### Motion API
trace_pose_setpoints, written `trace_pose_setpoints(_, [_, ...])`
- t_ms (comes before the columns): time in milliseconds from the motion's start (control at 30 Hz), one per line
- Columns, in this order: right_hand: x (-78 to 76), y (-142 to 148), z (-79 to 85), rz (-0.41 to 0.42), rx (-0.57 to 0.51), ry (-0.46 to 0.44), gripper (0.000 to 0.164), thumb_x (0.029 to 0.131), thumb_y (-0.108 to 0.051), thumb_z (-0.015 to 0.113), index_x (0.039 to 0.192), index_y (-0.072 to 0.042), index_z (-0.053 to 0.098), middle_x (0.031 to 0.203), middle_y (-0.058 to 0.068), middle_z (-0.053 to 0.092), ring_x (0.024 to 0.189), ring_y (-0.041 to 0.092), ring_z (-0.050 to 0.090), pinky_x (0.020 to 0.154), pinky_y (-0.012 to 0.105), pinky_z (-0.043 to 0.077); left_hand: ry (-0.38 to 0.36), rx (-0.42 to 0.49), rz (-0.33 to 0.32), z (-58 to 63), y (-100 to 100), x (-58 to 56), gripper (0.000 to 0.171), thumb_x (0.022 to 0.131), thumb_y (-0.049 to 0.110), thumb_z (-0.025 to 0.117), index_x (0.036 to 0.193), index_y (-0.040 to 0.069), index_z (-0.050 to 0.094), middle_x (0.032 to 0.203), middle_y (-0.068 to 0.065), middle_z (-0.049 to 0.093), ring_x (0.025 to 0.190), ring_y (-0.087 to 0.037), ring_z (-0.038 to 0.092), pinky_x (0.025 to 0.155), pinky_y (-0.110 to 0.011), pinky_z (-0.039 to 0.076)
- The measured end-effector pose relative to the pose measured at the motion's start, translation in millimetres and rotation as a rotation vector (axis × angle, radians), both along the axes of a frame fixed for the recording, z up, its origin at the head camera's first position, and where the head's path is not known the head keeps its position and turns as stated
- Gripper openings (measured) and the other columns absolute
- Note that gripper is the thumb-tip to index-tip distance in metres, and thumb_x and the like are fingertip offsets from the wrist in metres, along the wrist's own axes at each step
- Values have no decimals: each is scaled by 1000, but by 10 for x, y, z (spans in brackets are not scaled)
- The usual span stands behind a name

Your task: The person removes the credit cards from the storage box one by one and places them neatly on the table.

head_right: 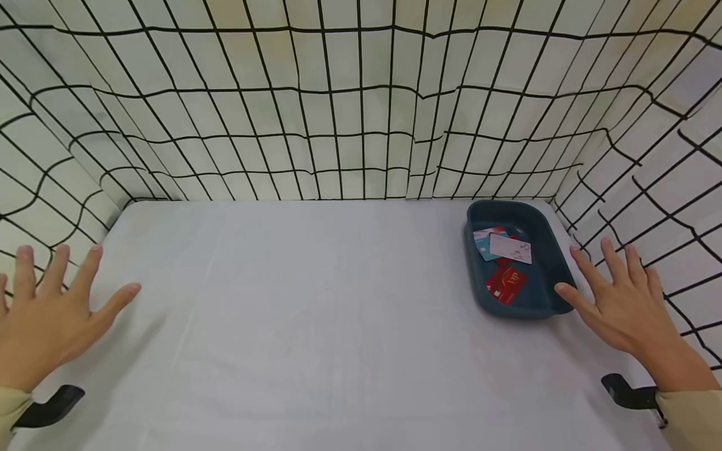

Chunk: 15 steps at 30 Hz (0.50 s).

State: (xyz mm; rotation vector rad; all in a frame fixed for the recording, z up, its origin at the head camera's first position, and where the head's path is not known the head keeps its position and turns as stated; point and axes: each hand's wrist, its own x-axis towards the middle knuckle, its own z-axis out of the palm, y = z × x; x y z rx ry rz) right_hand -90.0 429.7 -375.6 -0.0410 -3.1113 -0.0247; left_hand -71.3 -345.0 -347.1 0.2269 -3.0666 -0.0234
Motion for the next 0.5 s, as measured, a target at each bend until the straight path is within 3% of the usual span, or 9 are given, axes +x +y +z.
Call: trace_pose_setpoints(500, [8,-6,219,-18,-61,46,87,104,-71,28,167,-17,3,170,32,-8,156,58,-14,121,79,-7,15,33,-3,120,-1,-145,105,95,80,38,166,9,4,167,-37,0,154,-56,-25,118,-79,-8])
